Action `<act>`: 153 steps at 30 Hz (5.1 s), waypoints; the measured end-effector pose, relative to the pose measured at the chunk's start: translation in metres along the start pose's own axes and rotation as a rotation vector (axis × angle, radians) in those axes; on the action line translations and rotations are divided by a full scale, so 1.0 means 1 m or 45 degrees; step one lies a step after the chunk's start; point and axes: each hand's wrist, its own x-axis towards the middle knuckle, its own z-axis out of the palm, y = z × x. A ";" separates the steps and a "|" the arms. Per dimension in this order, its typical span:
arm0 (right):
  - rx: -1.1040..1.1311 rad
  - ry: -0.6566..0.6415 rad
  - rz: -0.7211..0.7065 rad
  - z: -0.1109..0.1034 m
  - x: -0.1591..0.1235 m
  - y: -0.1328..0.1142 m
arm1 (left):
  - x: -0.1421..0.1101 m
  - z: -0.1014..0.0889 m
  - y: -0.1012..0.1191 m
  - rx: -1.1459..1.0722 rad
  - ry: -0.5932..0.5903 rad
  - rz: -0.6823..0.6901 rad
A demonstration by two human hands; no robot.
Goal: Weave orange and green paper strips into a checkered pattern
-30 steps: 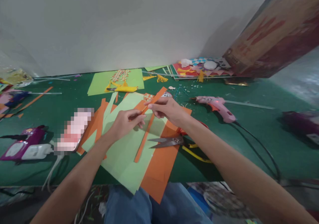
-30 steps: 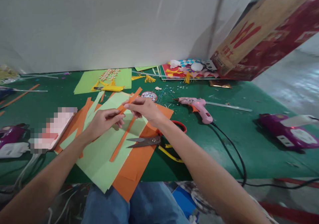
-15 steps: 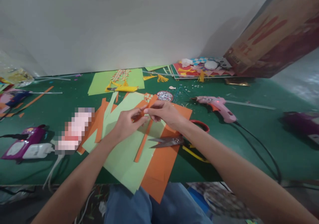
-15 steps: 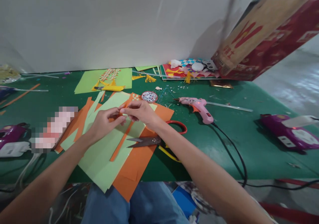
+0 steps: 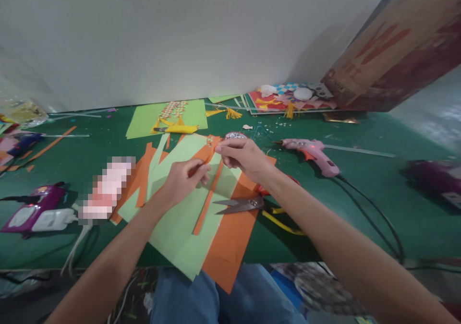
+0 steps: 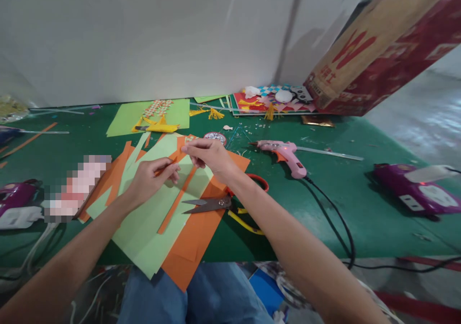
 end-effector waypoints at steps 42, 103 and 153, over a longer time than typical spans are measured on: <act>-0.055 -0.226 -0.047 0.003 -0.003 0.003 | -0.004 0.001 -0.002 0.164 -0.157 0.039; -0.065 -0.128 -0.036 0.008 -0.004 0.010 | -0.003 0.008 0.003 0.376 -0.147 -0.017; 0.141 0.093 -0.244 -0.018 0.003 -0.010 | -0.006 0.005 0.011 0.255 -0.257 0.003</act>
